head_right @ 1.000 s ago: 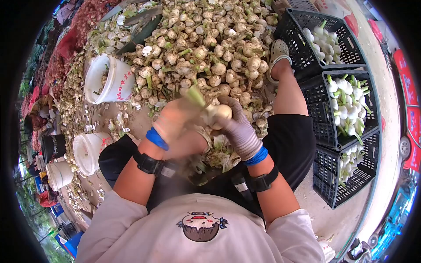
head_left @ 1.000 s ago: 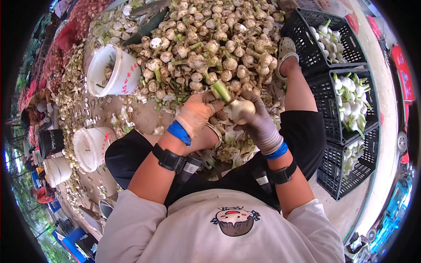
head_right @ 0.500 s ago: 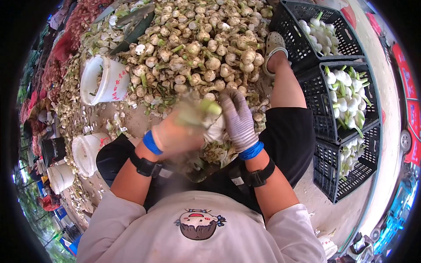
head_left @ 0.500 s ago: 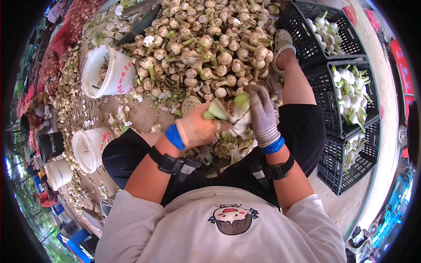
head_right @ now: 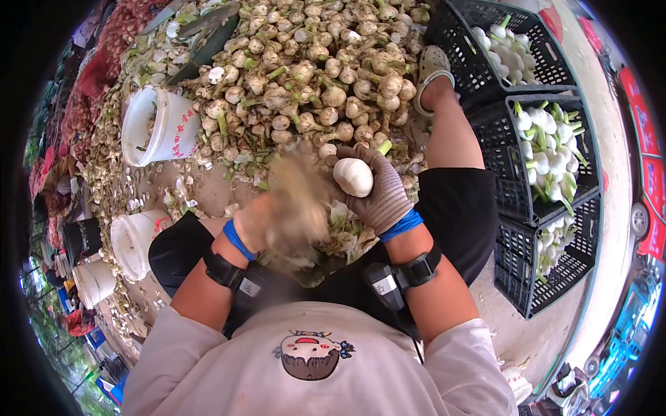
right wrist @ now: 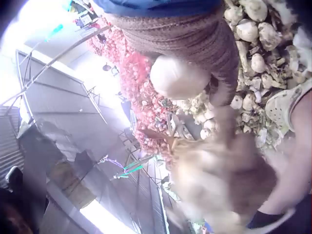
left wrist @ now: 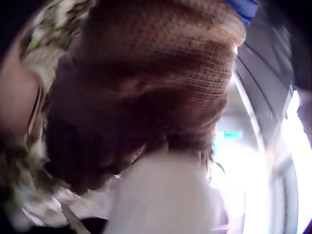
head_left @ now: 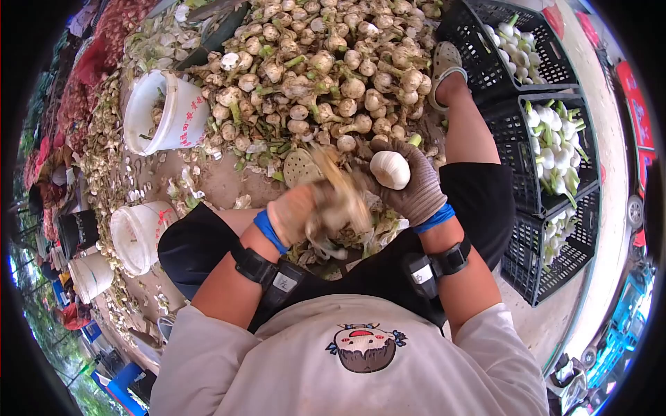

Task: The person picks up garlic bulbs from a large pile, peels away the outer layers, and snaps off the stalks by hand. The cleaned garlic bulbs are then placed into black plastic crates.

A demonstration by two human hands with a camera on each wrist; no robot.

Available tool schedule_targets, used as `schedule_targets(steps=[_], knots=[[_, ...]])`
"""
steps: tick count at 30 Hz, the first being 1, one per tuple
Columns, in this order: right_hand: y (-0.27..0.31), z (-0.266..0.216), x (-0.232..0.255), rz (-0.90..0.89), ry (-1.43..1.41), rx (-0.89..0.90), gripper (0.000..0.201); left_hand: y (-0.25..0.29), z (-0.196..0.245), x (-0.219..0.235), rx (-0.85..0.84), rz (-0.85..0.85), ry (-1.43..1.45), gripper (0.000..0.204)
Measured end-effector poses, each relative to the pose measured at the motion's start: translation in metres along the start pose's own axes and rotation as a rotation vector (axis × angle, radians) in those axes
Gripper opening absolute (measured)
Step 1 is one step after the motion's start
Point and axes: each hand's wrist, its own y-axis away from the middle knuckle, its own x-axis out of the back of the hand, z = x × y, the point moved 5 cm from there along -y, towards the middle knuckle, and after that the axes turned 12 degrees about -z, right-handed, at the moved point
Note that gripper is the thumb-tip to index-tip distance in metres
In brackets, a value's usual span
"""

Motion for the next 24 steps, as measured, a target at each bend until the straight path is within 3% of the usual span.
schedule_targets(steps=[1,2,3,4,5,6,7,8,9,10,11,12,13,14,15,17,18,19,21,23,24], knots=[[-0.002,-0.002,-0.001,0.023,0.026,-0.017,0.027,-0.005,-0.033,-0.014,0.137,-0.275,0.216,0.047],[-0.013,-0.014,0.011,0.100,0.074,-0.016,0.027,-0.010,-0.031,-0.017,0.200,-0.399,-0.238,0.044],[-0.012,-0.041,-0.002,0.107,0.153,0.113,0.028,-0.015,-0.031,-0.018,0.263,-0.512,-0.694,0.041],[-0.015,-0.083,-0.007,-0.074,0.115,0.331,0.036,-0.021,-0.053,-0.001,0.367,-0.375,-0.787,0.044],[0.010,-0.104,-0.053,-0.385,0.114,0.427,0.045,-0.027,-0.029,0.029,0.406,-0.040,-0.721,0.053],[0.015,-0.127,-0.061,-0.521,-0.026,0.517,0.052,-0.032,-0.001,0.063,0.437,0.295,-0.644,0.063],[0.020,-0.136,-0.059,-0.375,0.082,0.544,0.046,-0.045,0.006,0.092,0.478,0.458,-0.703,0.071],[0.009,-0.133,-0.046,-0.267,0.230,0.542,0.043,-0.057,0.012,0.110,0.404,0.617,-0.928,0.074],[-0.003,-0.128,-0.036,-0.154,0.379,0.542,0.040,-0.076,0.014,0.123,0.517,0.604,-1.089,0.076],[-0.005,-0.103,-0.045,-0.027,0.430,0.488,0.034,-0.096,0.005,0.135,0.499,0.601,-1.217,0.075],[-0.019,-0.090,-0.010,0.004,0.324,0.373,0.030,-0.109,0.010,0.138,0.634,0.425,-1.155,0.065],[-0.022,-0.085,0.001,0.078,0.595,0.278,0.030,-0.122,0.001,0.146,0.609,0.414,-1.136,0.056],[-0.019,-0.075,-0.010,0.116,0.865,0.370,0.029,-0.130,-0.011,0.154,0.586,0.403,-1.117,0.047],[-0.026,-0.075,-0.014,0.079,1.396,0.478,0.036,-0.125,-0.004,0.154,0.345,0.566,-0.971,0.033],[-0.021,-0.068,-0.029,0.131,1.756,0.625,0.058,-0.119,0.002,0.154,0.302,0.619,-0.773,0.032],[-0.022,-0.060,-0.046,0.141,1.995,0.677,0.076,-0.105,0.005,0.130,0.200,0.593,0.080,0.030],[-0.027,-0.055,-0.046,0.124,2.017,0.614,0.081,-0.103,-0.012,0.118,0.264,0.606,0.498,0.028],[-0.029,-0.048,-0.051,0.053,2.075,0.715,0.075,-0.087,0.009,0.096,0.244,0.609,0.634,0.033],[-0.034,-0.035,-0.056,0.015,2.184,0.627,0.068,-0.077,0.007,0.074,0.228,0.450,0.701,0.036],[-0.027,-0.028,-0.059,-0.043,2.129,0.700,0.060,-0.063,0.023,0.067,0.071,0.400,0.514,0.038],[-0.025,-0.025,-0.059,-0.028,2.087,0.656,0.059,-0.053,0.037,0.060,0.150,0.466,0.679,0.035]])
